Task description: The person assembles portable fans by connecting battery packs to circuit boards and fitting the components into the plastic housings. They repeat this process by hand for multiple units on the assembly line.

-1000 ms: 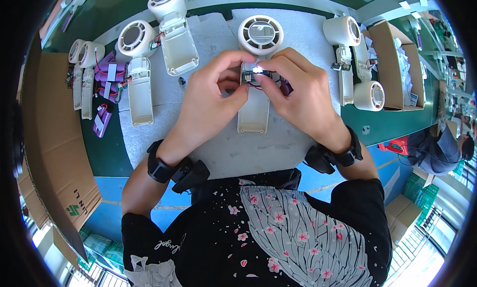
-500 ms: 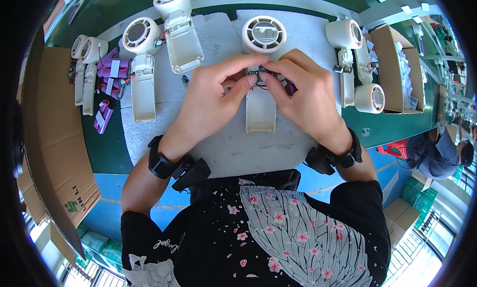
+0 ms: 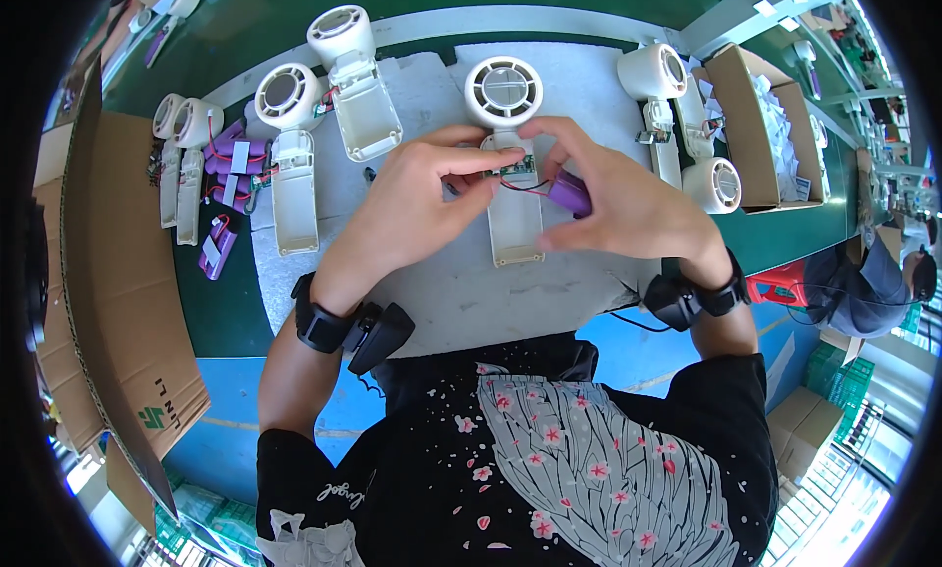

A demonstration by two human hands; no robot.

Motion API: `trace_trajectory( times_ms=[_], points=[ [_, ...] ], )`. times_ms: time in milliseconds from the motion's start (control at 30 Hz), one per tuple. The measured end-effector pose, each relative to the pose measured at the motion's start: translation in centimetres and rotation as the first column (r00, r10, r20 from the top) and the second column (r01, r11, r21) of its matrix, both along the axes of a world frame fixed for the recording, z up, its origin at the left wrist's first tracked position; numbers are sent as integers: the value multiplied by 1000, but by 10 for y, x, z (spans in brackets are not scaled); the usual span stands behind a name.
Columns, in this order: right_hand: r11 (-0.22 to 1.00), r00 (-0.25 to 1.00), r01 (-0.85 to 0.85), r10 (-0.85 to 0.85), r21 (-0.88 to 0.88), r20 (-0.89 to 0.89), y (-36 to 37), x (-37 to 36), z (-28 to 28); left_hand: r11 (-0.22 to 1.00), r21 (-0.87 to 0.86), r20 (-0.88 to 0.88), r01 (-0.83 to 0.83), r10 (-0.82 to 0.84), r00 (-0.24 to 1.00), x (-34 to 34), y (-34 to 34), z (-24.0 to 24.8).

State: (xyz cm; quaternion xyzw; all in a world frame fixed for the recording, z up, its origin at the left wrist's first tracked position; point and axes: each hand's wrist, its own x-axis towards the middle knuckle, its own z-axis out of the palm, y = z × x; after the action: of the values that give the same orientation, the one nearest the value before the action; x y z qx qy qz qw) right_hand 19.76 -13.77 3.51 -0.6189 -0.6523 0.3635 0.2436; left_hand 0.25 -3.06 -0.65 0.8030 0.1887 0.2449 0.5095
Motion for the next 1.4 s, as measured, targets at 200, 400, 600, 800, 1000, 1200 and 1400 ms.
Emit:
trace_trajectory(
  times_ms=[200,400,600,800,1000,1200,1400],
  points=[
    [936,900,146,-261,-321,-350,-19,15,9,994,-108,-4,1,-2,1000,4,0,-2],
    [913,884,403,-405,61,233,-28,-5,9,987,-120,75,-108,118,990,7,-10,-9],
    [906,843,10,-235,423,485,-37,-2,0,983,-102,120,-155,167,979,9,-19,-13],
    [908,806,-189,-75,375,587,-32,-3,8,987,-81,86,-141,148,985,11,-17,-11],
    [912,741,-259,-24,319,671,-29,-3,8,990,-116,55,-86,93,994,10,-15,-7],
    [954,826,-137,-38,266,562,-29,4,9,967,-225,50,-117,132,990,10,-16,-8],
    [946,911,-28,-108,321,398,-36,8,3,960,-235,27,-153,164,986,11,-17,-7]
  ],
)
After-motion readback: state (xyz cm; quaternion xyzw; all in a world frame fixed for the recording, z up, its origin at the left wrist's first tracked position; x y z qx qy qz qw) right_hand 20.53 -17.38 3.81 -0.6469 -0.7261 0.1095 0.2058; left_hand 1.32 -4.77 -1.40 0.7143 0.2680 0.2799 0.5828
